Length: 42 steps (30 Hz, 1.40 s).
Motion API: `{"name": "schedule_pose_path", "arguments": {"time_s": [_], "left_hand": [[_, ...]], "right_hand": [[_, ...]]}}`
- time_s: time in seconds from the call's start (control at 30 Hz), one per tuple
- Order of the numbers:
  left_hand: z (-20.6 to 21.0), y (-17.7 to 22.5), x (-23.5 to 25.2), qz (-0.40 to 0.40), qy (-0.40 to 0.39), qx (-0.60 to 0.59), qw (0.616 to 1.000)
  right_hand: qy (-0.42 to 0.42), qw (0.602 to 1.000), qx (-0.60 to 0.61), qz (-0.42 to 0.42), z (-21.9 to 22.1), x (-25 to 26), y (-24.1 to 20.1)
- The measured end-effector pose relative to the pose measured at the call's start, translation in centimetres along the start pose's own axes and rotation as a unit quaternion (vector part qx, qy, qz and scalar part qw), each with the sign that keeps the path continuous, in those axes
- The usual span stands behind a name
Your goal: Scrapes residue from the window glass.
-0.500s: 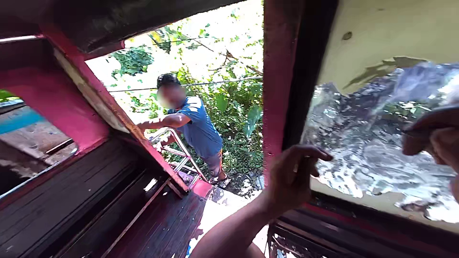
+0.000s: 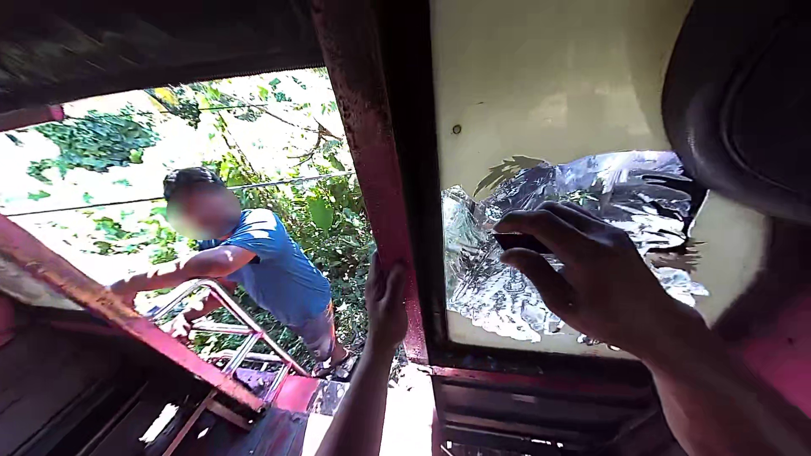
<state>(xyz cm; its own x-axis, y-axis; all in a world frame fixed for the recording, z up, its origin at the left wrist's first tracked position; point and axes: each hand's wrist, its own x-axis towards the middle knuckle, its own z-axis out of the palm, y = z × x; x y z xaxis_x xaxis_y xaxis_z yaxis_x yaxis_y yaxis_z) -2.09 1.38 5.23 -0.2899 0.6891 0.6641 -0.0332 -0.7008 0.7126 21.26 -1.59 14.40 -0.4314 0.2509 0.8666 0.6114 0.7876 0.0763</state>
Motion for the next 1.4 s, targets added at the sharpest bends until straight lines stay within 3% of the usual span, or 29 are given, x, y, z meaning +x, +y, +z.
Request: {"name": "schedule_pose_path", "arguments": {"time_s": [0.17,0.37,0.47,0.53,0.63,0.73,0.8,0.87,0.97,1.23,1.4], "left_hand": [[-0.4,1.4,-0.6,0.058,0.012,0.02,0.998],[-0.2,1.4,-1.1,0.032,-0.01,0.012,0.999],[0.0,2.0,-1.4,0.045,0.008,0.081,0.996],[0.1,2.7,-1.8,0.109,0.036,0.187,0.976],[0.5,4.2,-2.3,0.269,0.06,0.29,0.917],[1.4,6.2,-3.2,0.367,-0.03,0.253,0.895],[2.0,6.9,-3.6,0.354,-0.117,0.187,0.909],[2.4,6.9,-3.6,0.342,-0.153,0.137,0.917],[2.2,6.1,-3.5,0.337,-0.152,0.108,0.923],[2.1,4.9,-3.1,0.308,-0.146,0.088,0.936],[1.2,4.3,-2.6,0.301,-0.145,0.111,0.936]], "right_hand": [[0.014,0.998,0.054,-0.013,-0.1,-0.1,-0.8],[0.015,0.994,0.101,-0.048,0.1,-0.5,-0.9],[0.006,0.995,0.099,-0.031,0.1,-1.4,-0.6],[-0.011,0.995,0.102,-0.011,0.5,-2.3,0.0],[-0.037,0.991,0.131,-0.014,1.1,-3.1,0.6],[-0.078,0.969,0.236,-0.012,1.7,-3.7,0.3],[-0.11,0.941,0.321,-0.012,1.9,-3.9,-0.3],[-0.129,0.919,0.372,-0.014,1.9,-3.9,-0.8],[-0.126,0.909,0.398,-0.013,2.5,-3.9,-0.8],[-0.092,0.927,0.363,0.013,2.6,-4.0,-0.6],[-0.025,0.931,0.361,0.046,1.7,-3.7,-0.1]]}}
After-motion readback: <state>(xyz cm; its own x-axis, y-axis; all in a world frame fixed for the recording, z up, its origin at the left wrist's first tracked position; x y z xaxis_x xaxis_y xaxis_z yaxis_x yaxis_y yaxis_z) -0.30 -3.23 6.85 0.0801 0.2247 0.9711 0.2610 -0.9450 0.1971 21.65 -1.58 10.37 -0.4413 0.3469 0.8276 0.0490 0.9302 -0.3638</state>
